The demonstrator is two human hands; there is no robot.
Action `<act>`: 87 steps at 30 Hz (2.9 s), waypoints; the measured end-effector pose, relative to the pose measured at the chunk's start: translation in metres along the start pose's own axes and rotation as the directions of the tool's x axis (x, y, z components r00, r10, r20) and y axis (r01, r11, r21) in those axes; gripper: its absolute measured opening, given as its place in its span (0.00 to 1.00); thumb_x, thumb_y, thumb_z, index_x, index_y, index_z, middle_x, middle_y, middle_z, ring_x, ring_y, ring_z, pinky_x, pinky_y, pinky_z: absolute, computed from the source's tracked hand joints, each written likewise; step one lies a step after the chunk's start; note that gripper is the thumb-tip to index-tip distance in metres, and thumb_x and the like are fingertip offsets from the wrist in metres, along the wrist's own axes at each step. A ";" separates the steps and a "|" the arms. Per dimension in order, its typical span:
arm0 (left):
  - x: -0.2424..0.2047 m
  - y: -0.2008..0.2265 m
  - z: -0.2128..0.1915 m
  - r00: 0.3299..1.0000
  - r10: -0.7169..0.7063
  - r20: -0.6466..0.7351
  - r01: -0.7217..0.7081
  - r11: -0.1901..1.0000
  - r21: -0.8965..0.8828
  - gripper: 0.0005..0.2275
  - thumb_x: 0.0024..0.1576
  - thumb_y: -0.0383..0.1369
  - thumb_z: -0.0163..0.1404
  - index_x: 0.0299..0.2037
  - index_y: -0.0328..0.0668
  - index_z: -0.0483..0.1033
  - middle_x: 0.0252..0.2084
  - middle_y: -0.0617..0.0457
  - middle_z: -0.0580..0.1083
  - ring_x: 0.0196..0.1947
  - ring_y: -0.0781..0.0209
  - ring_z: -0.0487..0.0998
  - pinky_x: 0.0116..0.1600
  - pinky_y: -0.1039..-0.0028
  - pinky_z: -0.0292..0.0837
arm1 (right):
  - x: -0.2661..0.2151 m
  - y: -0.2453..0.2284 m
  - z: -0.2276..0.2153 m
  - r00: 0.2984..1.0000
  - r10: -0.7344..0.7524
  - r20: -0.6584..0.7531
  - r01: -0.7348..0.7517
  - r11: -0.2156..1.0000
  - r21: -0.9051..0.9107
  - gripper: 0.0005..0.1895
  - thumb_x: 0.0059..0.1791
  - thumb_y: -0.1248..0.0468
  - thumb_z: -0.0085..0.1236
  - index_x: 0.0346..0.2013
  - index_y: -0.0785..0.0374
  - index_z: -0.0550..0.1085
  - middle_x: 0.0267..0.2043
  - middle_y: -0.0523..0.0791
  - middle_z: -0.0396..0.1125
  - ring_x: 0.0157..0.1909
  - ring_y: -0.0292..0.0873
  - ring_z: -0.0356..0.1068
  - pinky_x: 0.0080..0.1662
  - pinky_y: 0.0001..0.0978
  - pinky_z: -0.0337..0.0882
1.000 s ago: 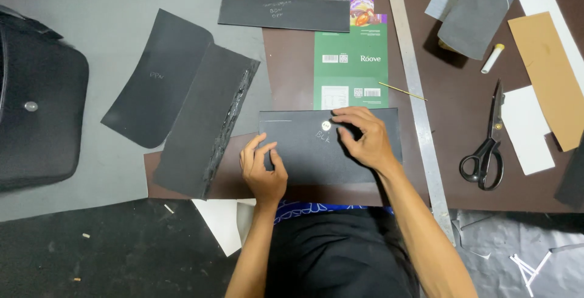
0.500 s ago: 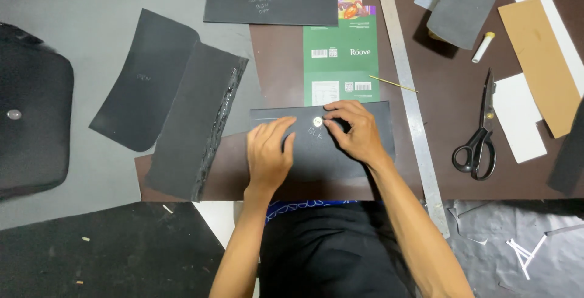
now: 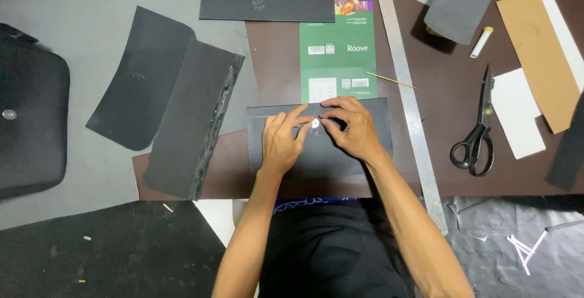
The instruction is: Assembling a leather bag by attaching a magnetic clasp and a metal logo to a leather panel.
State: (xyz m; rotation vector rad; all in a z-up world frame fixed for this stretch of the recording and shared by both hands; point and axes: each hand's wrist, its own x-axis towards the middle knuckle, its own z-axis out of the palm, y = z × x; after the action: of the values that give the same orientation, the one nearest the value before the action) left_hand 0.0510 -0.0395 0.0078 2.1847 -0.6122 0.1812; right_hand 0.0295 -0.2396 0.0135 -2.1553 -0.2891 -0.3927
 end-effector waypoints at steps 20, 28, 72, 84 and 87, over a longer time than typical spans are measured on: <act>0.007 -0.005 0.010 0.999 -0.014 -0.049 0.012 0.999 -0.033 0.14 0.56 0.38 0.61 0.51 0.49 0.79 0.36 0.61 0.84 0.31 0.63 0.78 0.47 0.75 0.67 | 0.001 0.000 -0.003 1.000 -0.019 -0.018 0.019 1.000 0.009 0.02 0.44 0.71 0.66 0.31 0.64 0.82 0.45 0.50 0.77 0.49 0.57 0.74 0.48 0.46 0.75; 0.007 -0.002 0.006 0.997 -0.001 -0.081 -0.005 0.997 -0.074 0.16 0.54 0.31 0.61 0.53 0.46 0.79 0.35 0.61 0.83 0.30 0.62 0.78 0.46 0.74 0.67 | 0.002 0.001 -0.003 0.999 -0.039 -0.017 0.039 0.999 0.015 0.03 0.43 0.72 0.66 0.31 0.64 0.81 0.45 0.50 0.77 0.50 0.57 0.74 0.47 0.44 0.76; 0.005 0.014 -0.005 0.990 0.049 -0.130 -0.091 0.936 -0.341 0.06 0.55 0.23 0.61 0.40 0.43 0.84 0.38 0.51 0.84 0.36 0.54 0.85 0.38 0.72 0.81 | -0.004 -0.011 -0.005 0.998 -0.064 0.019 0.059 0.980 0.192 0.05 0.44 0.69 0.69 0.29 0.66 0.79 0.53 0.52 0.75 0.56 0.61 0.72 0.55 0.54 0.70; 0.005 0.013 0.001 0.981 0.078 -0.177 -0.118 0.966 -0.229 0.02 0.56 0.25 0.61 0.36 0.42 0.84 0.36 0.48 0.82 0.36 0.50 0.84 0.38 0.67 0.81 | -0.007 -0.014 0.000 0.959 0.153 -0.239 -0.196 0.966 -0.166 0.16 0.57 0.74 0.44 0.57 0.74 0.74 0.68 0.62 0.61 0.68 0.64 0.58 0.66 0.60 0.57; 0.005 0.011 0.003 0.979 0.117 -0.164 -0.151 0.966 -0.211 0.01 0.56 0.27 0.61 0.35 0.44 0.85 0.36 0.51 0.82 0.36 0.51 0.84 0.39 0.68 0.79 | -0.012 -0.014 -0.006 0.922 0.085 -0.379 -0.134 0.985 -0.107 0.15 0.56 0.75 0.45 0.56 0.71 0.74 0.62 0.59 0.66 0.64 0.61 0.62 0.64 0.55 0.59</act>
State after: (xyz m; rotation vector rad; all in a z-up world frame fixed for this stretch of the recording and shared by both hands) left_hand 0.0499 -0.0494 0.0149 1.8958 -0.6625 0.3309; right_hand 0.0122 -0.2373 0.0229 -2.1570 0.0757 -0.7625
